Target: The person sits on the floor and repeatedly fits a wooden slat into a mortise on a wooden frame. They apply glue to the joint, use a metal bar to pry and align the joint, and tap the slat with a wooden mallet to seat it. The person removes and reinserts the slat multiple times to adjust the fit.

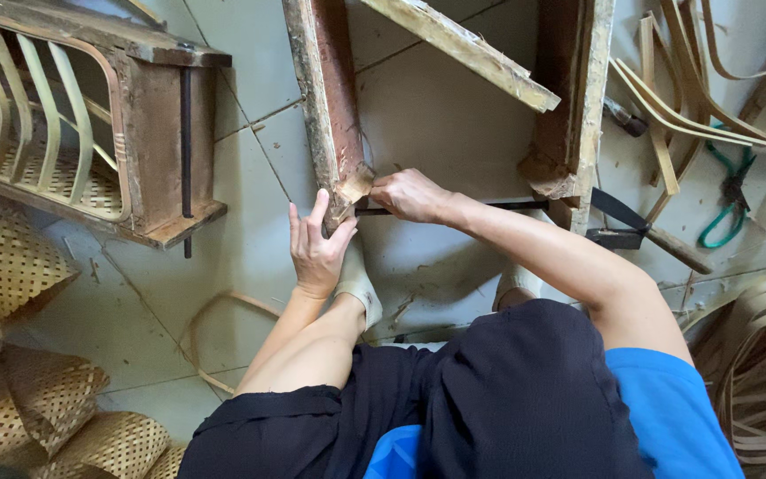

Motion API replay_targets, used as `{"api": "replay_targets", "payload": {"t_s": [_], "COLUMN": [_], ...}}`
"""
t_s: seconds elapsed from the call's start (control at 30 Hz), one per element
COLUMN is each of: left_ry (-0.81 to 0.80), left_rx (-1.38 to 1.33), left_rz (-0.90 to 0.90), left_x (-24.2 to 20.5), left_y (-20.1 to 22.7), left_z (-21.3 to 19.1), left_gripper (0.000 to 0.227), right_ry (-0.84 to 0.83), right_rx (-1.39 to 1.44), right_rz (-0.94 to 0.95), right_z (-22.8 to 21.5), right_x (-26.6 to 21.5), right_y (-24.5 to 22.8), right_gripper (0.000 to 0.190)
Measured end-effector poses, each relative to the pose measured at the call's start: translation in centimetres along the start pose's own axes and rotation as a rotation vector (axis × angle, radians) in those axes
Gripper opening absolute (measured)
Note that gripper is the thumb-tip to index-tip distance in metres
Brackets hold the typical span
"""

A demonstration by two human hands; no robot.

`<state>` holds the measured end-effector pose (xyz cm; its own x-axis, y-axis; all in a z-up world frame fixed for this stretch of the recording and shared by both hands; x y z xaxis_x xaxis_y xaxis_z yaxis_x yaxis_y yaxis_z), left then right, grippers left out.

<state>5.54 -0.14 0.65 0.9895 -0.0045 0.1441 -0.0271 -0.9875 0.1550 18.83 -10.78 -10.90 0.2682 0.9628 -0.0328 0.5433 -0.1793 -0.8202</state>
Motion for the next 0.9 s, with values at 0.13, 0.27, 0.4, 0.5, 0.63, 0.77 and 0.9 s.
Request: {"api": "replay_targets", "payload": {"t_s": [0.13,0.27,0.4,0.5,0.63,0.77,0.9], "left_ry": [-0.007,-0.006,-0.006,-0.011,-0.008,-0.004,-0.001], "left_rx": [0.008,0.014,0.004,0.008,0.014,0.012,0.019], "left_rz": [-0.003,0.0,-0.001,-0.005,0.003,0.003,0.002], "left_x": [0.11,0.13,0.11,0.06,0.01,-0.01,0.06], "left_y": [0.06,0.08,0.1,0.05,0.05,0.05,0.09], "left_z": [-0.04,-0.1,-0.05,-0.01,0.02,0.01,-0.06], "left_gripper": [0.034,0.034,0.032,0.032,0.032,0.031,0.03], "right_ry": [0.009,0.03,-0.021,-0.014,0.004,-0.01,0.002], "right_rx": [0.005,0.014,0.018,0.028,0.057,0.023,0.027], "right_rz": [0.001,-0.023,0.041,0.022,0.018,0.026,0.006], "right_z": [-0.02,-0.11,0.06,-0.04,-0.12,-0.05,-0.16], "right_x": [-0.04,0.0,-0.01,0.01,0.02,0.04,0.02], "right_y": [0.05,-0.12,0.23,0.16,0.08,0.12,-0.01], "right_gripper": [0.004,0.006,0.006,0.008,0.009,0.007,0.01]}}
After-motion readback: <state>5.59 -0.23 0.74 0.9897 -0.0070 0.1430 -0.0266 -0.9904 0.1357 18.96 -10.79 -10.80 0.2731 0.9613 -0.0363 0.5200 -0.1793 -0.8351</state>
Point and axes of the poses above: each hand's wrist, its own x-axis towards the middle knuckle, its own z-axis out of the palm, y = z × x, the point moved 5 cm from there along x, towards the middle knuckle, and after that the axes turned 10 degrees about z, right-handed, at the moved point
